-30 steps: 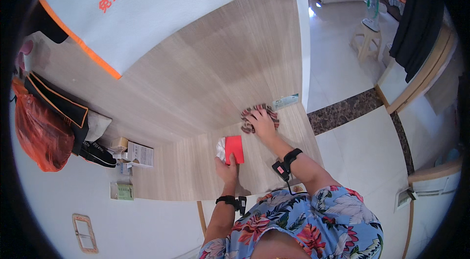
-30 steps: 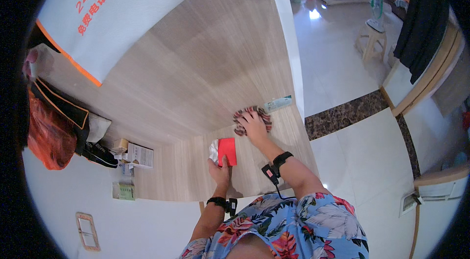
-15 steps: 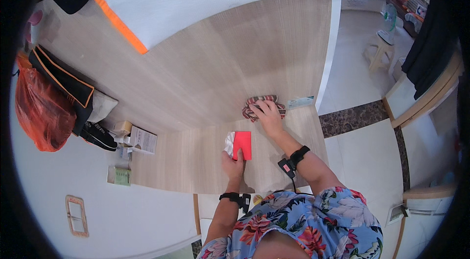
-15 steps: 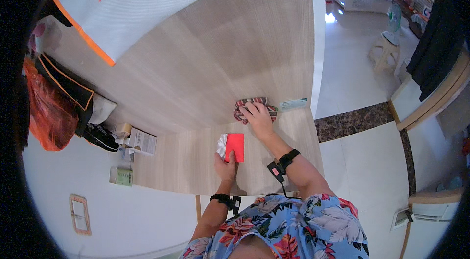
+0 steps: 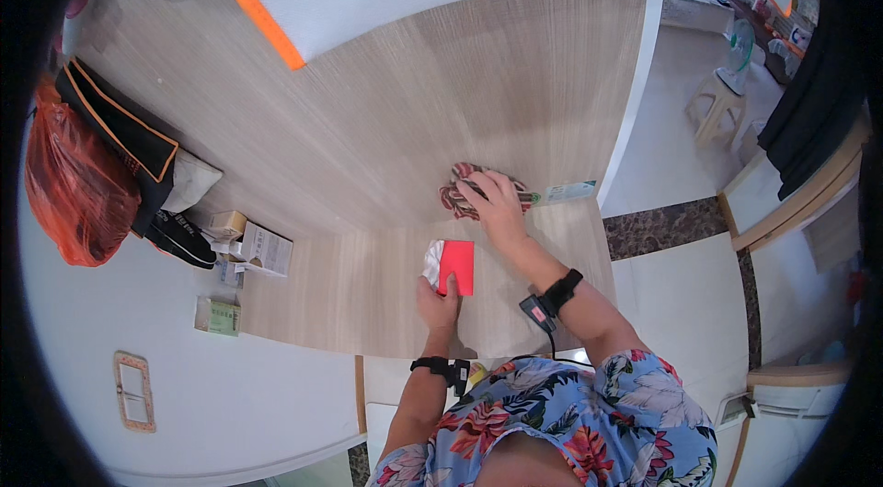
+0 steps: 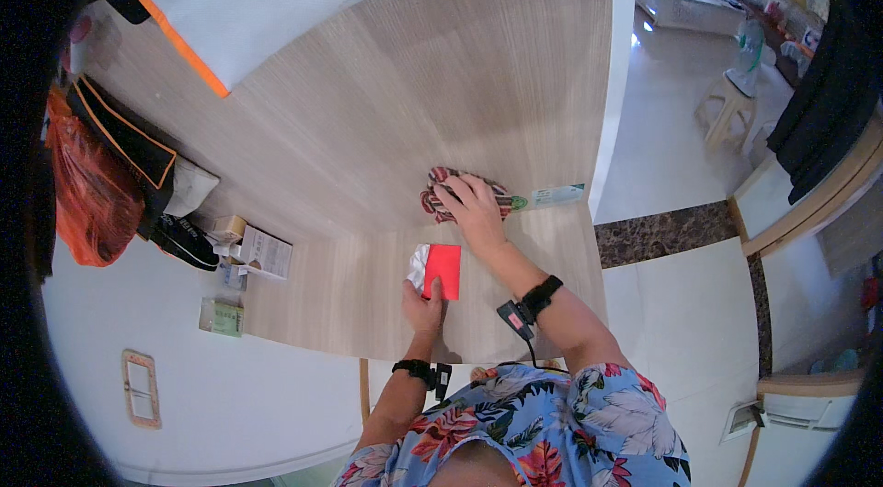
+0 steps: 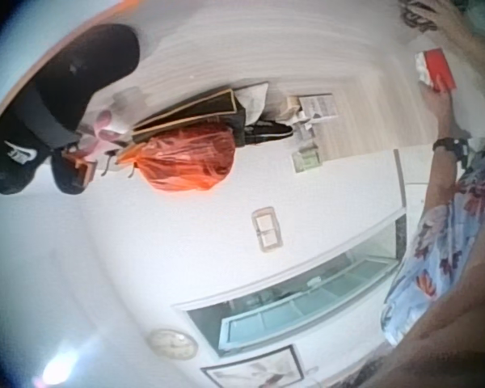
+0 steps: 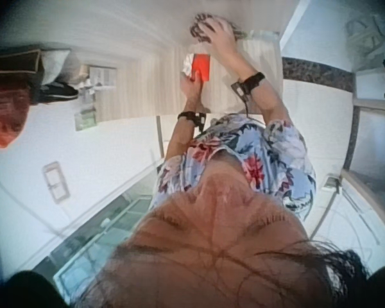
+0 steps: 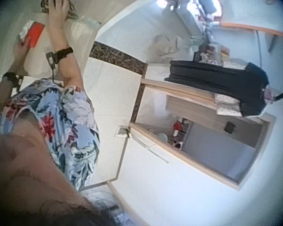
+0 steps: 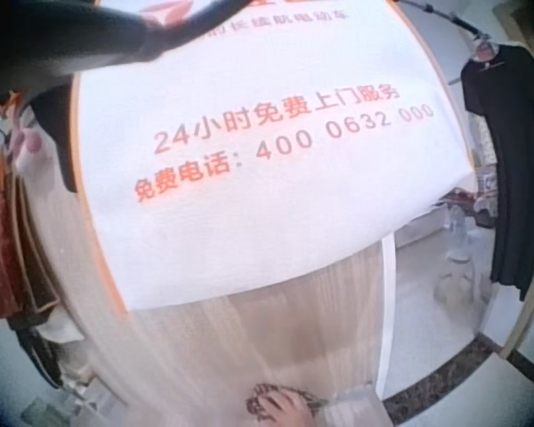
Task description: The person wipes the top and side of a wooden cabinet with a striped cloth, moving small items aside to reach the surface.
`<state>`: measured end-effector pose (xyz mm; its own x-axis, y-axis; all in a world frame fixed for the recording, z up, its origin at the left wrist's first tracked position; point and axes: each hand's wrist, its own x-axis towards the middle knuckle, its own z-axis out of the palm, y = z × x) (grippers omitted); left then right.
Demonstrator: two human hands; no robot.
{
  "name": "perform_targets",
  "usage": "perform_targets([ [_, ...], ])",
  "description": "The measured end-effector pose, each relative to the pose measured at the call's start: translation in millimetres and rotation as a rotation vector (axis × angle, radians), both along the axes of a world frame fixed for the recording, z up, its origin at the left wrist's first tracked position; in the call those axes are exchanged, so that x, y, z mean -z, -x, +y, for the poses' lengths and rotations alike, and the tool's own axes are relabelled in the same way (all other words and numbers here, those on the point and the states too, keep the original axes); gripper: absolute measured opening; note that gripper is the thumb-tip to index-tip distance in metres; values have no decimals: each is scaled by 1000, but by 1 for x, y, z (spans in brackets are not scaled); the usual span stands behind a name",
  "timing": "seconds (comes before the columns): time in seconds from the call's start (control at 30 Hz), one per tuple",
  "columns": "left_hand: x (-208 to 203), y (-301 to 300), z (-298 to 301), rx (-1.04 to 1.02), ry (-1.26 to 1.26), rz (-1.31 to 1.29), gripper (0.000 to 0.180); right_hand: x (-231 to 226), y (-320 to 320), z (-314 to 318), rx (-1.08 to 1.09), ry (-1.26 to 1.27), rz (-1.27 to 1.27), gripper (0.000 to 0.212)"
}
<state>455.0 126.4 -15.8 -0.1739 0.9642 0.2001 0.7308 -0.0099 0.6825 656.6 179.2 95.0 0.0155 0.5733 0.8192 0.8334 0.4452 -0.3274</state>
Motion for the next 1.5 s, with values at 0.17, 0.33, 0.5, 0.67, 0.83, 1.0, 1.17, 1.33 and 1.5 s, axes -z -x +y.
perform_targets([
  [0.17, 3, 1, 1, -14, -73, -31, 50, 56, 6, 12, -50, 191, -237, 40],
  [0.33, 5, -5, 7, 18, -125, -121, 46, 87, 4, 14, -48, 377, -219, 33],
  [0.5, 4, -1, 1, -23, -75, -138, 45, 20, 23, -1, -111, 111, -47, 31],
  [0.67, -2, -1, 0, -23, -125, -92, 44, 25, 28, 32, -134, 2, -223, 37],
  [0.83, -1, -6, 1, 9, -187, -130, 42, 91, 23, 30, -171, 242, -442, 36],
  [1.0, 6, 0, 5, -3, -199, -162, 42, 41, 39, 32, -217, 401, -448, 34],
  [1.17, -2, -3, 0, -14, -165, -109, 39, 6, 54, 40, -203, 23, -276, 35],
  [1.33, -2, -7, 4, 15, -235, -220, 39, 82, 42, 52, -302, 261, -430, 34],
  [1.5, 13, 0, 2, 10, -182, -220, 37, 59, 52, 47, -271, 409, -433, 35],
])
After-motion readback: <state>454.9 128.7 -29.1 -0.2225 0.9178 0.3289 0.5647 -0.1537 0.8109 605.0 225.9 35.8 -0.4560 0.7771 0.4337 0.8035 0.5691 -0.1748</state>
